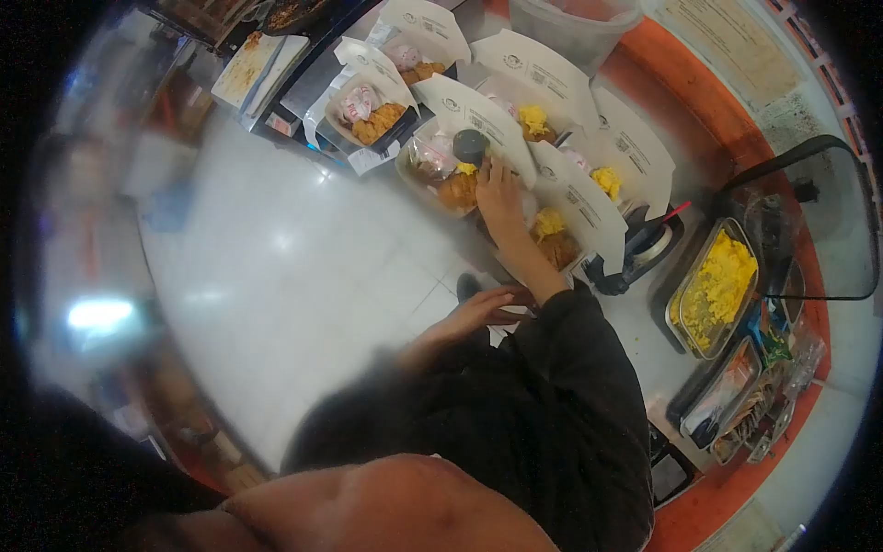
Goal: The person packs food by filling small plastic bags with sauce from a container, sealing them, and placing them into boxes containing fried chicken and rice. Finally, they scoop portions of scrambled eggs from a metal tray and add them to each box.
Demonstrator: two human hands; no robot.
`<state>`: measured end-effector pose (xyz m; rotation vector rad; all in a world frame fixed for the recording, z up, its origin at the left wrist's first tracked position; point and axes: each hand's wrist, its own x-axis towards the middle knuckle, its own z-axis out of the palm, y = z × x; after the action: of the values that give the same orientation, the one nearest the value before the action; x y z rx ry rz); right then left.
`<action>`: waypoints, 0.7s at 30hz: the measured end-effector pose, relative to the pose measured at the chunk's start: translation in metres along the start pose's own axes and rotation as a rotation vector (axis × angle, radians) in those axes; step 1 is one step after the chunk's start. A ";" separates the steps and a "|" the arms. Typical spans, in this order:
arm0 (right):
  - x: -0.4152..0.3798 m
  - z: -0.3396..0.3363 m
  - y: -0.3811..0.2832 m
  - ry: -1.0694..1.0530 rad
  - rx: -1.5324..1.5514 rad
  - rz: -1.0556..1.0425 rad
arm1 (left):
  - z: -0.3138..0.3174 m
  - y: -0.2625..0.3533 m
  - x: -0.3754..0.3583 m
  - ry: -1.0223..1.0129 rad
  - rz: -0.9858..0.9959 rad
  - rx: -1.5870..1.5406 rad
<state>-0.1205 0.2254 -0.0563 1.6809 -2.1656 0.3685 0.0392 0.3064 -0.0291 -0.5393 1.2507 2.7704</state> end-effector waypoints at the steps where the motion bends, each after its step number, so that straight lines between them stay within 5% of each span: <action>1: -0.001 -0.003 -0.004 0.078 0.017 0.008 | -0.006 -0.003 0.000 0.002 0.035 -0.020; 4: -0.004 -0.039 0.004 -0.094 0.416 0.158 | -0.008 -0.005 0.008 -0.003 0.020 -0.014; 5: -0.004 -0.053 0.011 -0.087 0.397 0.179 | -0.003 -0.002 0.014 -0.029 0.010 -0.006; 7: -0.011 -0.081 0.029 0.066 0.941 0.225 | 0.016 0.006 0.026 -0.104 -0.042 -0.022; 11: -0.064 -0.154 0.099 0.049 1.173 0.590 | 0.048 -0.012 0.062 -0.272 -0.117 0.006; 16: -0.198 -0.187 0.225 0.162 1.080 1.081 | 0.096 -0.030 0.111 -0.292 -0.244 0.097; 17: -0.231 -0.181 0.246 0.176 1.065 1.094 | 0.106 -0.034 0.121 -0.308 -0.259 0.105; 19: -0.276 -0.174 0.277 0.028 0.471 1.011 | 0.124 -0.047 0.142 -0.337 -0.262 0.095; 21: -0.289 -0.178 0.297 -0.075 0.192 0.897 | 0.145 -0.058 0.163 -0.255 -0.216 0.116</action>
<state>-0.3214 0.6267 -0.0186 0.6909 -2.9091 0.7651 -0.1445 0.4368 -0.0370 -0.2816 1.2076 2.4771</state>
